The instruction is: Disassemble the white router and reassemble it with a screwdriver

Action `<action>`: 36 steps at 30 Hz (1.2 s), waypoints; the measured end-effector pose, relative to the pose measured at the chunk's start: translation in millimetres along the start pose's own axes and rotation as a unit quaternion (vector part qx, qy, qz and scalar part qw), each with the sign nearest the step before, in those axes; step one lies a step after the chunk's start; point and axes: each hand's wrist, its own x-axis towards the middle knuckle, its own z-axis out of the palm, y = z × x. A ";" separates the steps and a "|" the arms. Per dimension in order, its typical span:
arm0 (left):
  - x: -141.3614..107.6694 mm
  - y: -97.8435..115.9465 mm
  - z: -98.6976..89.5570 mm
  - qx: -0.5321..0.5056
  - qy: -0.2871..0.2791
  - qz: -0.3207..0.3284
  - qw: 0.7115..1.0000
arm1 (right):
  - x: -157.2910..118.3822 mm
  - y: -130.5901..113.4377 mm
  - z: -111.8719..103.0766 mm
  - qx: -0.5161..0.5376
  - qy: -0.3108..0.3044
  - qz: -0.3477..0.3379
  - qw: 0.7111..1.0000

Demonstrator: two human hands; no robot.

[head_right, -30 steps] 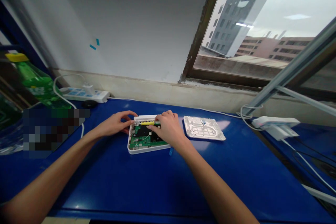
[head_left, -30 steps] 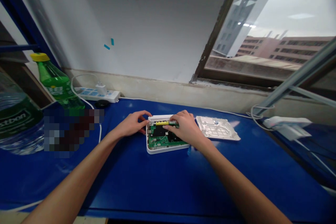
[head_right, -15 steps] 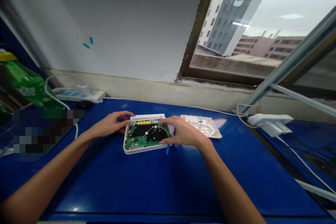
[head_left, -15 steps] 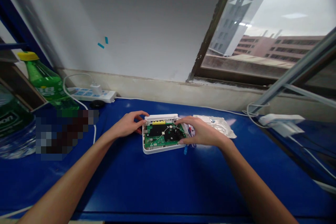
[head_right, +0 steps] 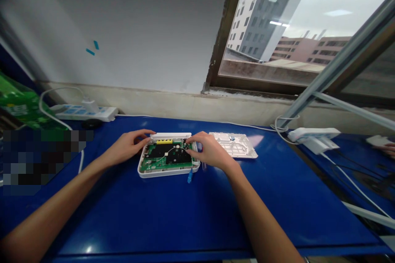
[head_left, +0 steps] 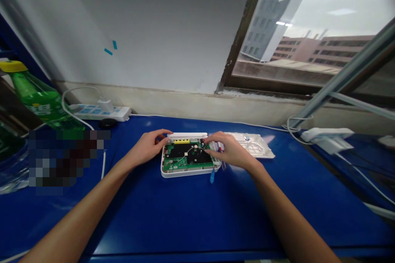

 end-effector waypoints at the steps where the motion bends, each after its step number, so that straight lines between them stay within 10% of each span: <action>1: -0.5 2.7 -0.4 0.018 0.005 0.002 1.000 | 1.1 0.7 3.7 -0.006 0.008 -0.008 1.000; 36: -10.5 19.3 -6.6 0.145 -0.077 0.088 0.983 | 5.8 8.8 39.5 -0.130 0.178 0.014 0.975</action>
